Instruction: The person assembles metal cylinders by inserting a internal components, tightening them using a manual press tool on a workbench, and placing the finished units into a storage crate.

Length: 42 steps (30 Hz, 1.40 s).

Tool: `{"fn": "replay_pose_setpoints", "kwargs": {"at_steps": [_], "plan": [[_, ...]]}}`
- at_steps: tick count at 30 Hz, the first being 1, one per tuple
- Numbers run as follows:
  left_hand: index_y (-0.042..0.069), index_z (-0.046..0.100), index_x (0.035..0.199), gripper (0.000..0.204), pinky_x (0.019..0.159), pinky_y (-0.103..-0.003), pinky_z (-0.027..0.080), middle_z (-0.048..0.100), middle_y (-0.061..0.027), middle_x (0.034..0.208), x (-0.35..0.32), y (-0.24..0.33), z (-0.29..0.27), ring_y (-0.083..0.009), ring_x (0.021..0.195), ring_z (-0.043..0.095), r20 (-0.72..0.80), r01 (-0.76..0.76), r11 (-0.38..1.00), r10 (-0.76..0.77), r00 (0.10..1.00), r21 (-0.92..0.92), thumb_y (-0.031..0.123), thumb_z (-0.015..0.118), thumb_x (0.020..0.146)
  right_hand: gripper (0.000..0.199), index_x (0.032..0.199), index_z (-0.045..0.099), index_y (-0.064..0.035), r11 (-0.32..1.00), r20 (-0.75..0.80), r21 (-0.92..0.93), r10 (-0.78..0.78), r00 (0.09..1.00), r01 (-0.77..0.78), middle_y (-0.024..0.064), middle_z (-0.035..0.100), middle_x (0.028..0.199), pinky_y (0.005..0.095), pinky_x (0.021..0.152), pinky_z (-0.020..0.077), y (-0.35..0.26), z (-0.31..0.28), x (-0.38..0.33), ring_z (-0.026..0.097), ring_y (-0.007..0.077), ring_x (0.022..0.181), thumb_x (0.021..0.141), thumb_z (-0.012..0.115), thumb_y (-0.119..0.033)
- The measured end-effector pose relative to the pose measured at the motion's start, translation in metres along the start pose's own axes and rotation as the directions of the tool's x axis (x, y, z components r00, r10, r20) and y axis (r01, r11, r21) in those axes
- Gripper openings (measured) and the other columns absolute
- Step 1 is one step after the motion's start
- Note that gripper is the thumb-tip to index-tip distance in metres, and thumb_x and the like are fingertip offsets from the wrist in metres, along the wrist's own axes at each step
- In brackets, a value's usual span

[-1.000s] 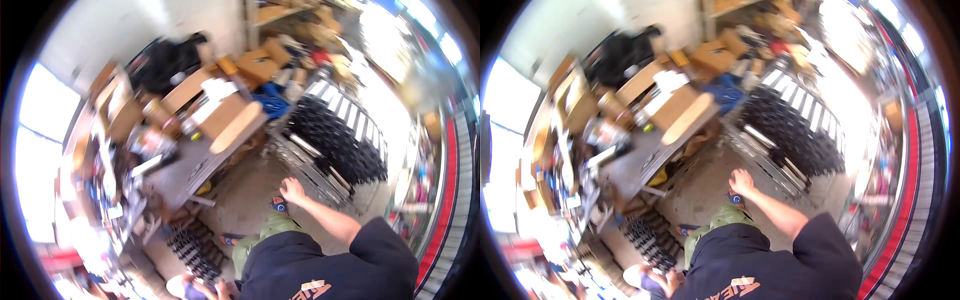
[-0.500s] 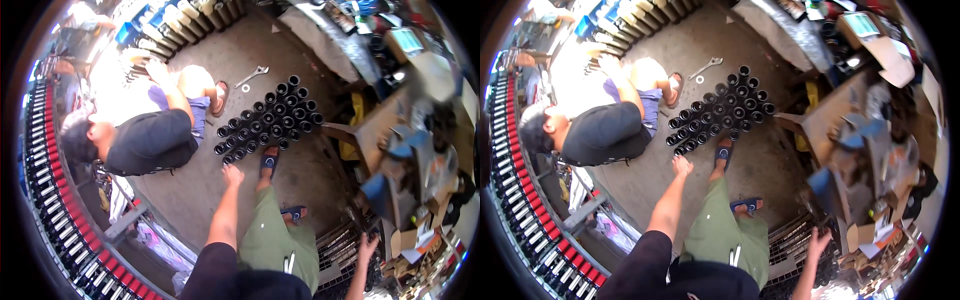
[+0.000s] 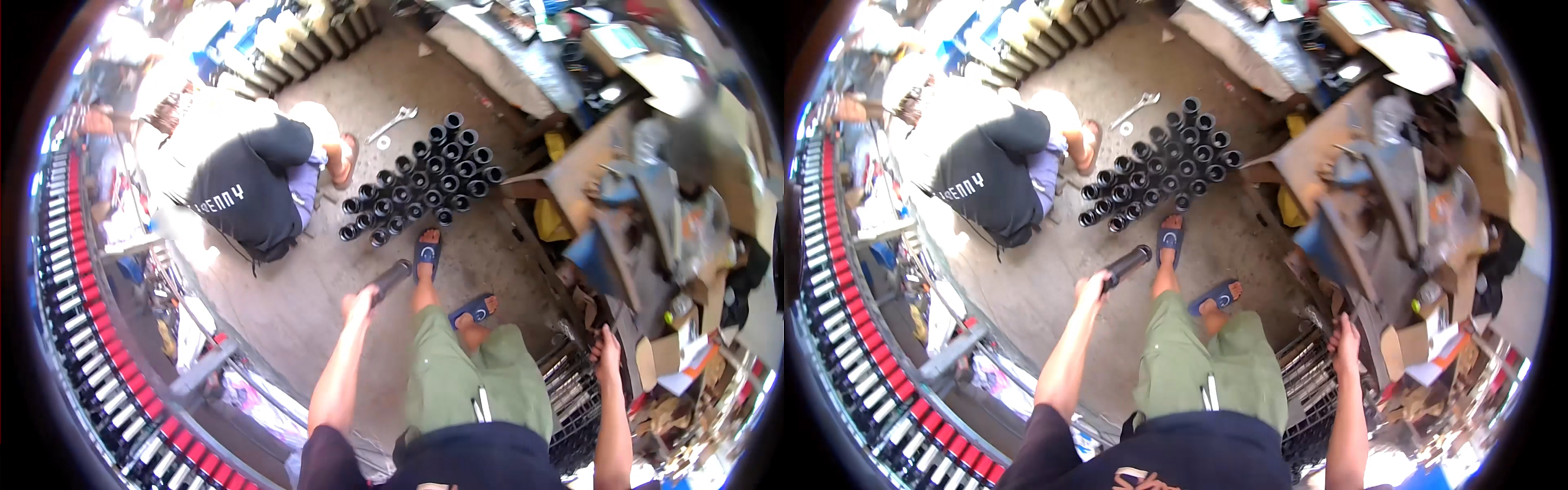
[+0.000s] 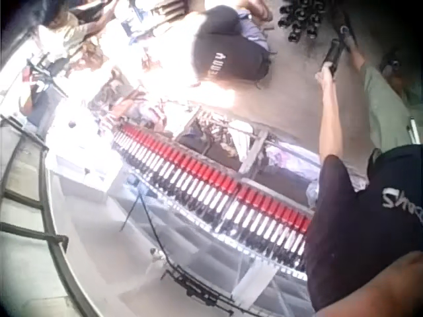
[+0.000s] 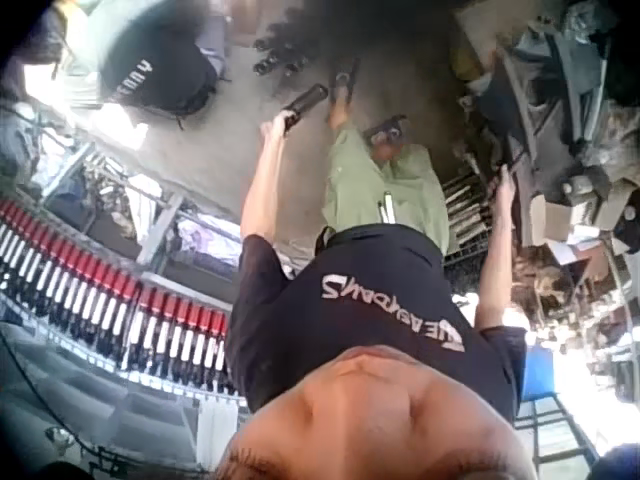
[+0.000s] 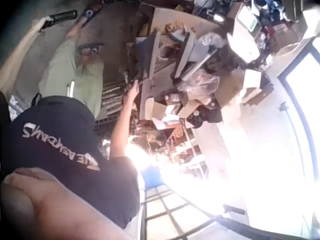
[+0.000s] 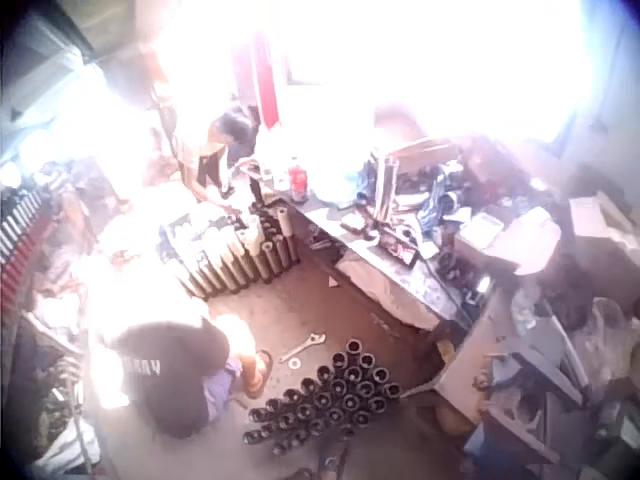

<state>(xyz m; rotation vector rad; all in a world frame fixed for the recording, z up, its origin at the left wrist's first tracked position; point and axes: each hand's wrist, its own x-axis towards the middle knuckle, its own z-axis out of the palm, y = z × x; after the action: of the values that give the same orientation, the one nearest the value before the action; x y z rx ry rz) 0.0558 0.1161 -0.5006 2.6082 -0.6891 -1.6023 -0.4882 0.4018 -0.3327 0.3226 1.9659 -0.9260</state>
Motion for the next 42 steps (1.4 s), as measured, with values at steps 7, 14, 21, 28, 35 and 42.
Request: {"fn": "replay_pose_setpoints", "kwargs": {"at_steps": [7,14,21,28,35,42], "plan": [[-0.003,0.05,0.134,0.08,0.077,-0.032,0.052,0.065,-0.0033,0.095,-0.34,0.027,-0.158,-0.0132,0.085,0.062,0.55,-0.583,0.79,0.578,0.603,-0.19,0.008,0.091,0.067,0.039,0.072,0.051,-0.0138,0.991,-0.11,-0.098,-0.103,0.989,0.092,-0.0048,0.042,0.055,0.0265,0.036,0.0277,0.099,-0.04,-0.032,0.037,0.0083,0.039,0.095,0.064,-0.042],[0.0,0.062,0.108,0.044,0.089,-0.037,0.05,0.068,-0.0089,0.101,-0.494,0.227,-0.002,-0.018,0.092,0.063,0.131,-0.76,-0.212,0.923,-0.362,-0.614,0.007,0.083,0.07,0.052,0.065,0.06,-0.0004,0.915,-0.403,-0.297,-0.38,0.833,0.273,0.0011,0.051,0.056,0.0363,0.055,0.0404,0.139,-0.028,-0.081,0.045,0.0108,0.058,0.088,0.069,-0.046],[0.002,0.065,0.084,0.024,0.069,-0.028,0.047,0.068,-0.0016,0.083,-0.511,0.346,0.144,-0.0123,0.072,0.06,0.187,-0.659,0.02,0.965,-0.185,-0.752,0.017,0.082,0.075,0.054,0.062,0.057,-0.0007,0.913,-0.546,-0.27,-0.407,0.732,0.306,0.0087,0.046,0.049,0.0402,0.05,0.0372,0.179,0.008,-0.162,0.043,0.0137,0.049,0.087,0.069,-0.047],[0.005,0.065,0.088,0.028,0.069,-0.028,0.047,0.065,0.001,0.083,-0.543,0.386,0.216,-0.0097,0.074,0.059,0.538,-0.633,0.342,0.831,-0.141,-0.695,0.013,0.086,0.072,0.047,0.064,0.059,0.0004,0.924,-0.698,-0.204,-0.369,0.613,0.324,0.0192,0.052,0.054,0.0431,0.052,0.042,0.179,0.049,-0.225,0.053,0.0344,0.049,0.085,0.073,-0.039],[0.004,0.064,0.113,0.06,0.093,-0.036,0.05,0.069,-0.0076,0.108,-0.533,0.417,0.21,-0.0221,0.103,0.065,0.798,-0.754,0.269,0.135,-0.587,-0.6,0.0,0.081,0.055,0.04,0.065,0.055,0.0029,0.839,-0.68,-0.209,-0.494,0.542,0.503,0.0189,0.044,0.054,0.04,0.049,0.0365,0.124,0.057,-0.263,0.042,0.0227,0.045,0.088,0.072,-0.025],[0.004,0.065,0.112,0.058,0.089,-0.032,0.052,0.07,-0.0047,0.101,-0.528,0.348,0.199,-0.0144,0.093,0.064,0.685,-0.793,0.043,0.534,-0.496,-0.608,0.012,0.088,0.06,0.032,0.066,0.059,0.0019,0.777,-0.604,-0.237,-0.588,0.538,0.583,0.0096,0.046,0.049,0.034,0.046,0.0341,0.072,0.029,-0.297,0.042,0.0131,0.045,0.087,0.072,-0.019]]}}
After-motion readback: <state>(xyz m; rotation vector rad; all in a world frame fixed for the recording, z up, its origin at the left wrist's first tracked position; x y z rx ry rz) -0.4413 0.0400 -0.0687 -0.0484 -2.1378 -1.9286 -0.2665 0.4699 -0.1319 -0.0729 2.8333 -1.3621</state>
